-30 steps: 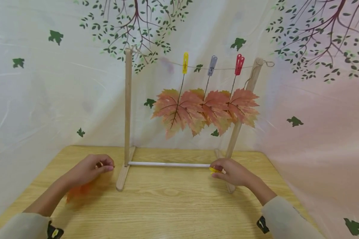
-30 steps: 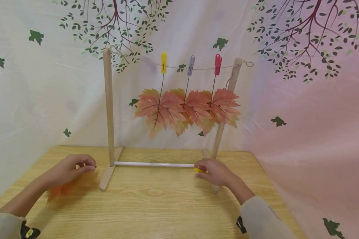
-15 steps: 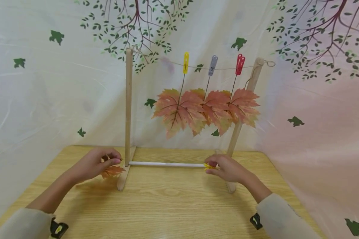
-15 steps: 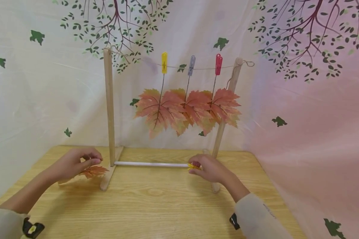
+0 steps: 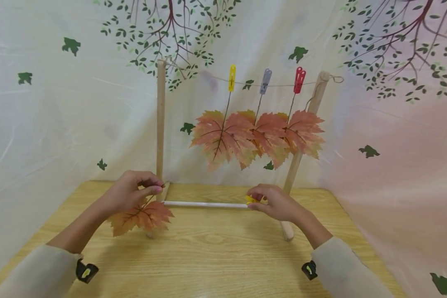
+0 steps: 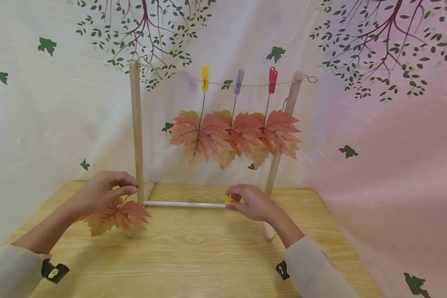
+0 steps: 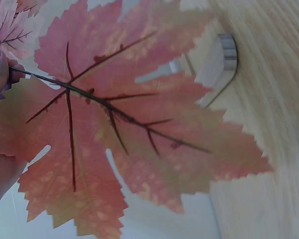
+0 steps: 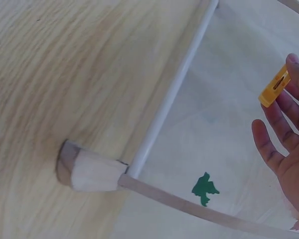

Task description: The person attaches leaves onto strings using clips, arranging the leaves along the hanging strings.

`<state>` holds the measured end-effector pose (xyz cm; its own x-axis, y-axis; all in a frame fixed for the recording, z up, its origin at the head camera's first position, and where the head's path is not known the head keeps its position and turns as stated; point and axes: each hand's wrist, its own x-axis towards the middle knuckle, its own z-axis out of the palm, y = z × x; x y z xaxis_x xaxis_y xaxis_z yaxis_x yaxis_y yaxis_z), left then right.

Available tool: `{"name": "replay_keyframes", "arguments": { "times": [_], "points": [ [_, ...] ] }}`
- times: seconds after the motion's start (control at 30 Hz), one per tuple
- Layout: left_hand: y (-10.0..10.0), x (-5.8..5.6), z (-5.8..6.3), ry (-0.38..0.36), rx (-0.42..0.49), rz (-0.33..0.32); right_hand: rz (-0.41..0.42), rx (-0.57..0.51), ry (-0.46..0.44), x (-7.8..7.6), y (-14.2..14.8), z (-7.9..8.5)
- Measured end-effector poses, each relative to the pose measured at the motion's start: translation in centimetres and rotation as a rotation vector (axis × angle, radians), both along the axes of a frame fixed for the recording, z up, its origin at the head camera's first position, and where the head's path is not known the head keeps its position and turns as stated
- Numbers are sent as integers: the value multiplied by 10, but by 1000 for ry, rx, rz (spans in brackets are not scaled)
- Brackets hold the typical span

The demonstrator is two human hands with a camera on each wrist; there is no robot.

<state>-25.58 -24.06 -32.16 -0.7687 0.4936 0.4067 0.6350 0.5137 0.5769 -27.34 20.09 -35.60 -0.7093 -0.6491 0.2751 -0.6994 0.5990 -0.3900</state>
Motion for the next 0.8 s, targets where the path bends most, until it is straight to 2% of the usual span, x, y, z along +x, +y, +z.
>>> {"name": "replay_keyframes", "arguments": {
  "times": [0.07,0.2,0.3,0.43,0.57,0.8],
  "points": [
    [4,-2,2,-18,7,0,8,-10,17,0,-4,4],
    [12,-7,4,12,13,-28,18,-20,40,-1,-10,13],
    [20,-11,6,64,17,-53,19,-25,46,-1,-14,19],
    [29,-14,11,71,36,-53,32,-35,66,0,-19,29],
    [37,-16,18,49,64,-45,49,-42,106,1,-25,47],
    [50,-22,34,46,118,-11,75,-32,153,8,-41,87]
  ]
}}
